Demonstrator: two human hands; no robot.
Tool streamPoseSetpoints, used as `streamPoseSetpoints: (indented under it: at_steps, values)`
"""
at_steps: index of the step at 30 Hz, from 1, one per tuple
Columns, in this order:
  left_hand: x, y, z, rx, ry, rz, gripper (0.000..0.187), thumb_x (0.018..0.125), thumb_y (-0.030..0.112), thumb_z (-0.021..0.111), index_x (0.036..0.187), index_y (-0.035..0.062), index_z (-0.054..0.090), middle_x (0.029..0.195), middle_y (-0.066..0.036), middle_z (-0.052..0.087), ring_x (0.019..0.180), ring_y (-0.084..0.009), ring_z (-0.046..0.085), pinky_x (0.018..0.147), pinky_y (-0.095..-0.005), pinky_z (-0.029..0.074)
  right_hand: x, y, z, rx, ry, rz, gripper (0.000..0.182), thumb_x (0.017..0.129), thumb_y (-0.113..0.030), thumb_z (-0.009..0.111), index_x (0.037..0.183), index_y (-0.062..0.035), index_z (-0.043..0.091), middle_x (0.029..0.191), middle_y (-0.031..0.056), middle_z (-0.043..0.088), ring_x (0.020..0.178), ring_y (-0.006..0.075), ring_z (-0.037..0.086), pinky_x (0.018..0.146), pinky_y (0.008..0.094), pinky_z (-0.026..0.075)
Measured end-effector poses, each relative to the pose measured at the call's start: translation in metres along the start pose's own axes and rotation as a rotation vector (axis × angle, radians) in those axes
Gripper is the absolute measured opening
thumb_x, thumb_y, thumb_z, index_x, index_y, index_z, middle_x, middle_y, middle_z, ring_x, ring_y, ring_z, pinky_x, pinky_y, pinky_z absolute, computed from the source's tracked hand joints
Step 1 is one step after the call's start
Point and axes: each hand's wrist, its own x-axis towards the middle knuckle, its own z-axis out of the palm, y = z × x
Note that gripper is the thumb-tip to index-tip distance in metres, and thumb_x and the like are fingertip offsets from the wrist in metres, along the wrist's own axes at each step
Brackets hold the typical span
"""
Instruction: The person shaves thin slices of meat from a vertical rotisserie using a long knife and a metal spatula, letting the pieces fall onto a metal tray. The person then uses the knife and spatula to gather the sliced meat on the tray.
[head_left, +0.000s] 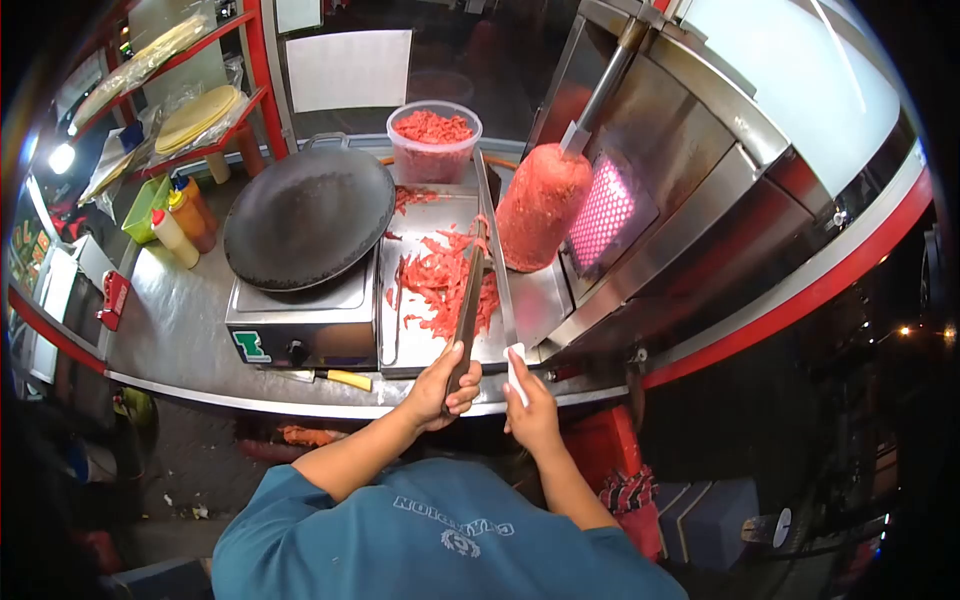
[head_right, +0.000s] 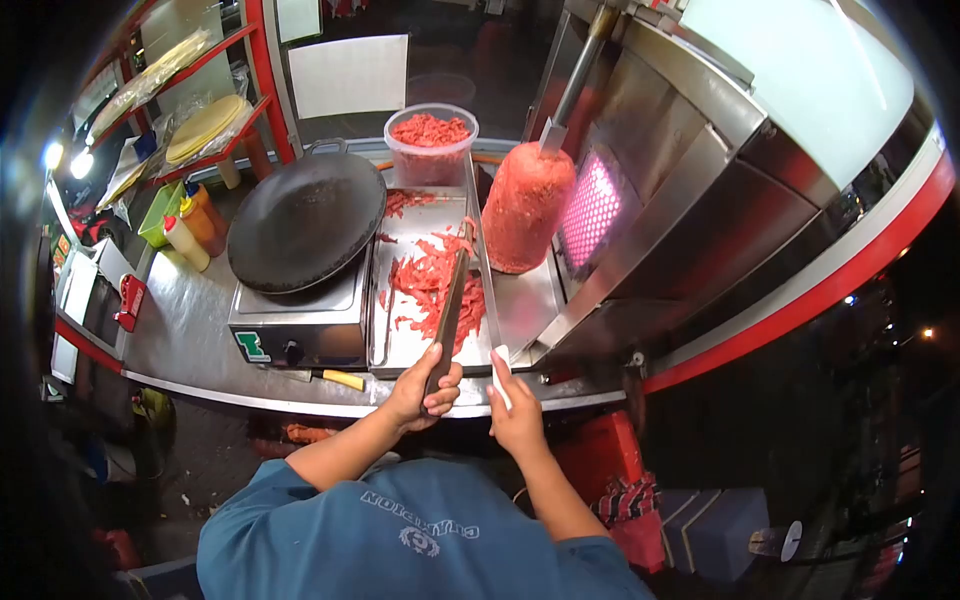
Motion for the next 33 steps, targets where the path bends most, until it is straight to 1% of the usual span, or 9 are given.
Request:
streamPoseSetpoints:
  at_steps: [4,5,9,11,13,18,22,27,33]
  values:
    - [-0.024,0.005,-0.006,0.134,0.053,0.005,0.042,0.115,0.049,0.041,0.152,0.0315,0.037,0.080,0.002,0.045,0.048,-0.0037,0.038,0.042,-0.0194,0.036,-0.053,0.049,0.011,0.354,-0.056,0.149,0.056,0.106,-0.001,0.058,0.161,-0.0095,0.047,0.078,0.0051,0.060,0.047,0.0087,0.051,0.046,0.0297,0.048]
    - [-0.033,0.008,-0.010,0.222,0.044,-0.018,0.058,0.115,0.047,0.042,0.167,0.0370,0.018,0.080,0.001,0.045,0.049,-0.0058,0.040,0.042,-0.0215,0.038,-0.071,0.076,0.012,0.313,-0.056,0.074,0.056,0.106,0.001,0.058,0.160,-0.0073,0.047,0.088,0.0055,0.060,0.052,0.0080,0.052,0.047,0.0293,0.051]
    - [-0.072,0.006,-0.012,0.644,0.101,-0.017,0.072,0.116,0.038,0.039,0.172,0.0300,-0.005,0.082,-0.003,0.043,0.051,-0.0103,0.043,0.047,-0.0264,0.044,-0.040,0.088,0.010,-0.018,0.118,-0.317,0.045,0.104,0.001,0.063,0.149,-0.0040,0.060,0.094,0.0070,0.062,0.053,0.0077,0.055,0.046,0.0269,0.048]
    - [-0.086,0.003,-0.003,0.733,0.135,-0.031,0.072,0.116,0.029,0.039,0.173,0.0268,-0.006,0.079,-0.003,0.043,0.052,-0.0107,0.044,0.050,-0.0265,0.046,0.001,0.056,0.016,-0.073,0.222,-0.379,0.043,0.101,0.002,0.064,0.145,-0.0014,0.063,0.096,0.0120,0.063,0.062,0.0173,0.058,0.055,0.0311,0.049]
    - [-0.097,-0.006,-0.005,0.796,0.155,-0.015,0.072,0.116,0.026,0.040,0.173,0.0270,-0.005,0.077,-0.002,0.044,0.052,-0.0109,0.045,0.051,-0.0268,0.047,0.030,0.027,0.018,-0.111,0.312,-0.386,0.040,0.098,0.003,0.066,0.138,0.0008,0.067,0.097,0.0198,0.066,0.082,0.0348,0.064,0.074,0.0396,0.053]
    - [-0.091,0.000,0.003,0.848,0.183,-0.081,0.074,0.116,0.021,0.039,0.172,0.0260,-0.008,0.076,-0.003,0.044,0.053,-0.0120,0.044,0.053,-0.0278,0.047,-0.045,0.113,0.009,-0.182,0.345,-0.290,0.032,0.100,0.002,0.066,0.132,0.0023,0.070,0.108,0.0228,0.070,0.098,0.0348,0.072,0.085,0.0405,0.057]
    - [-0.087,-0.005,-0.001,0.896,0.144,-0.035,0.074,0.116,0.021,0.038,0.172,0.0236,-0.011,0.073,-0.002,0.044,0.052,-0.0125,0.043,0.053,-0.0280,0.047,-0.015,0.097,0.003,-0.156,0.318,-0.373,0.038,0.099,0.002,0.067,0.137,0.0012,0.068,0.100,0.0219,0.068,0.087,0.0335,0.069,0.078,0.0398,0.055]
    - [-0.072,-0.002,0.009,0.908,0.166,-0.023,0.075,0.116,0.023,0.040,0.172,0.0211,-0.010,0.073,-0.002,0.044,0.054,-0.0127,0.046,0.053,-0.0292,0.049,0.034,0.076,0.002,-0.164,0.249,-0.481,0.048,0.104,0.001,0.063,0.151,-0.0074,0.059,0.096,0.0106,0.062,0.056,0.0106,0.058,0.047,0.0265,0.049]
    - [-0.063,-0.002,0.011,0.947,0.188,-0.017,0.076,0.116,0.021,0.040,0.172,0.0210,-0.011,0.074,-0.002,0.044,0.056,-0.0130,0.046,0.053,-0.0304,0.050,-0.053,0.119,0.014,-0.107,0.237,-0.431,0.047,0.103,0.002,0.063,0.149,-0.0056,0.060,0.092,0.0116,0.060,0.054,0.0111,0.059,0.045,0.0283,0.051]
